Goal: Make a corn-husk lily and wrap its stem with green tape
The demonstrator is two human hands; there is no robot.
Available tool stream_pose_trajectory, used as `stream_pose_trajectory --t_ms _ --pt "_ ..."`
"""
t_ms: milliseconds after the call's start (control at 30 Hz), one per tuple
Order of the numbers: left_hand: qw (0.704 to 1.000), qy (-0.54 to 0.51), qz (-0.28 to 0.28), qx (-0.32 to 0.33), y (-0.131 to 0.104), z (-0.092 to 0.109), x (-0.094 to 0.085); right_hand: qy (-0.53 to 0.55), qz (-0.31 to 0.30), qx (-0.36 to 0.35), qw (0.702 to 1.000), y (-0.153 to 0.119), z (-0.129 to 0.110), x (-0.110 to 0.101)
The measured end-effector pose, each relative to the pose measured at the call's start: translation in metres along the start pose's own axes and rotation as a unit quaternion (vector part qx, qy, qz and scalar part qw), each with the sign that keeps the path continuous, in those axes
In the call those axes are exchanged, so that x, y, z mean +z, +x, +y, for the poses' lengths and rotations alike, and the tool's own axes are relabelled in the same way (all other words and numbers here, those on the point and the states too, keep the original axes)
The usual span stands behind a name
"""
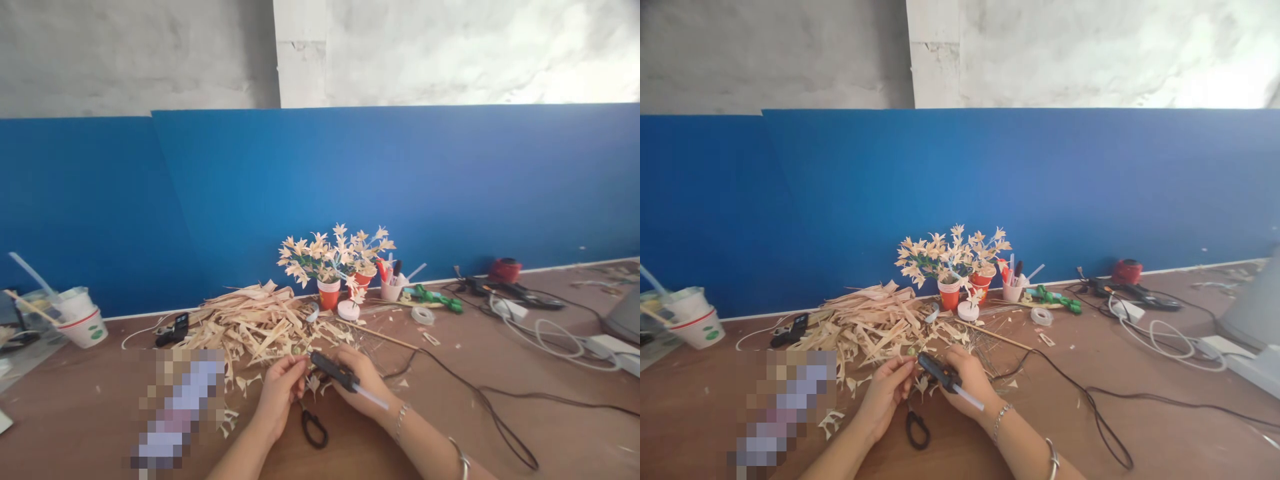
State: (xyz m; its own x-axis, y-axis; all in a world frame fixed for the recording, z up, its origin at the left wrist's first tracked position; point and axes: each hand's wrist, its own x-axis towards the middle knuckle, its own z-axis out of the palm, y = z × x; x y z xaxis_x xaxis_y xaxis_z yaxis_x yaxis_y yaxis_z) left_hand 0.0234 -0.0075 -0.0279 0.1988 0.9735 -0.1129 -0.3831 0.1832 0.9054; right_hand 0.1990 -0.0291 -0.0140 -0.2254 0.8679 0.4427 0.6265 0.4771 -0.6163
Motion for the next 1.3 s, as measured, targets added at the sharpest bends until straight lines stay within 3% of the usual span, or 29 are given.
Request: stream_pose_trajectory --t_ms 233,400,833,1133,1300 --pt "0.999 0.033 0.028 0.002 0.0008 -0.0012 0.0007 0.002 0.005 0.000 1.000 0.0006 -0.0008 -0.0006" --pt "0.997 0.073 0.015 0.002 -0.0021 0.0003 0.0028 0.012 0.005 -0.011 1.000 -0.0005 0.0010 -0.0001" --pt "0.999 0.016 -0.039 0.004 0.0006 -0.0037 0.0014 0.007 0.002 -0.016 1.000 -0.0004 0.0012 0.0001" --pt "0.997 0.076 0.022 -0.001 0.0019 -0.0036 -0.0013 0.004 0.008 -0.023 1.000 -0.0003 -0.0010 -0.0014" --pt "0.998 0.060 0.020 0.003 0.0012 -0.0014 0.0007 0.002 0.003 -0.019 1.000 0.0000 0.0000 -0.0012"
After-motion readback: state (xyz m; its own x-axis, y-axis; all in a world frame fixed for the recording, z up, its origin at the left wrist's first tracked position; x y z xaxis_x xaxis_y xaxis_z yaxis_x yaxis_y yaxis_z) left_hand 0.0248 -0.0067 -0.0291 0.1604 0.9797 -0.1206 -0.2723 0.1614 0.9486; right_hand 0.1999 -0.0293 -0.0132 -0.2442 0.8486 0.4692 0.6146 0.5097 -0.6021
